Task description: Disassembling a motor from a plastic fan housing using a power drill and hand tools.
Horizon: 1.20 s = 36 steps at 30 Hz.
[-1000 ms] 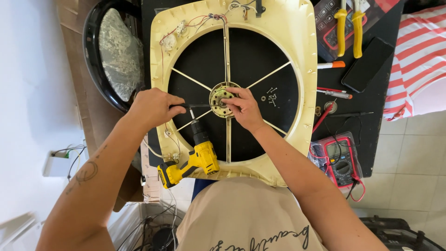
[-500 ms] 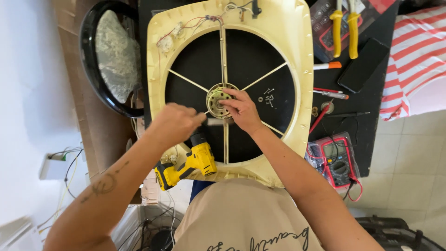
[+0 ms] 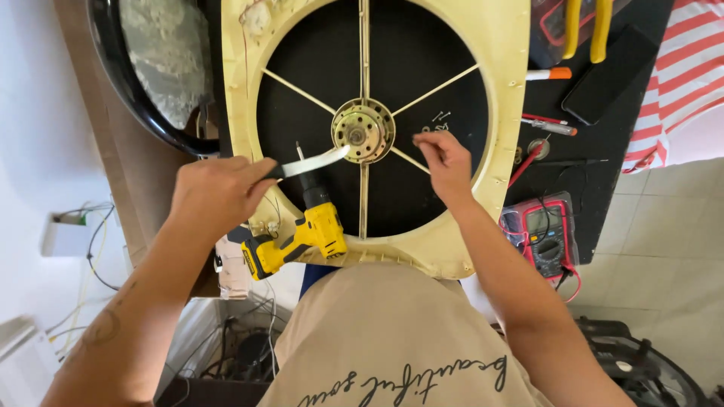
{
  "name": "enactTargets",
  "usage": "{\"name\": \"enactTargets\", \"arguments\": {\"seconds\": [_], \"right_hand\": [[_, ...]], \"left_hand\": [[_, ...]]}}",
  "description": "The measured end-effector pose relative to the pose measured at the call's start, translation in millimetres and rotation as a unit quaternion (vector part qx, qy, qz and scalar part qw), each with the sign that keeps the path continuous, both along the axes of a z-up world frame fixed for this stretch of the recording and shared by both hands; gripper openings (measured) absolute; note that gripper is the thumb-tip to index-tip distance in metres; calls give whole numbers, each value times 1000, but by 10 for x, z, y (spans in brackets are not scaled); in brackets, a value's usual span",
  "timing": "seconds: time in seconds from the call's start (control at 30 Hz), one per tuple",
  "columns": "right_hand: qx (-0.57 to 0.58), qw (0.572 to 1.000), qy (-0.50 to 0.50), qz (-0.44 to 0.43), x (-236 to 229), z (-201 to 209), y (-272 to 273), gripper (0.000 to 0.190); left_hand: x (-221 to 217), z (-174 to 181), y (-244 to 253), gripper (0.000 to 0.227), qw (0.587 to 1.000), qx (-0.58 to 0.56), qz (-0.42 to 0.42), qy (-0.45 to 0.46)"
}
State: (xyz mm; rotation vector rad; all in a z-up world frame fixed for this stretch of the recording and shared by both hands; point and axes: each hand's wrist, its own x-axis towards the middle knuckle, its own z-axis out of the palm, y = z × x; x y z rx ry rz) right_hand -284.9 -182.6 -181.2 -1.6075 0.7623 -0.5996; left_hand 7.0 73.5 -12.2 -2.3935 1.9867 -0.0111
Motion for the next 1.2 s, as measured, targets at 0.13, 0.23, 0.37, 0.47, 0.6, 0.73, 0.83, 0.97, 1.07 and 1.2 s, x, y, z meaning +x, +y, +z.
{"name": "enactTargets", "arguments": {"seconds": [0.13, 0.23, 0.37, 0.47, 0.6, 0.73, 0.83, 0.97, 1.07, 1.2], "right_hand": [[-19, 998, 55, 22, -253, 27, 123, 15], [-25, 994, 96, 51, -354, -46, 267, 14], [-52, 980, 148, 122, -365, -51, 508, 13], [-76, 959, 191, 196, -297, 101, 733, 8], [-67, 898, 296, 318, -319, 117, 1050, 19], [-90, 850, 350, 384, -319, 156, 1049, 17], [-139, 858, 351, 350, -530, 84, 847, 17], [-124, 925, 316, 172, -806, 135, 444, 24], [-105, 932, 328, 114, -831, 392, 403, 26], [-88, 939, 321, 90, -885, 378, 515, 27]], "left_hand": [[0, -402, 524, 23, 996, -31, 84, 31], [-186, -640, 834, 26, 964, -23, 218, 151], [-731, -878, 1003, 27, 845, -46, 384, 369], [-1038, -1303, 1002, 41, 853, -59, 390, 343], [-1089, -1149, 609, 64, 798, 67, 426, 420], [-929, -934, 246, 94, 773, 210, 401, 444], [-895, -783, 106, 99, 763, 273, 375, 450], [-949, -967, 141, 102, 758, 242, 405, 451], [-948, -959, 167, 102, 767, 237, 398, 445], [-858, -914, 258, 97, 764, 247, 387, 453]]}}
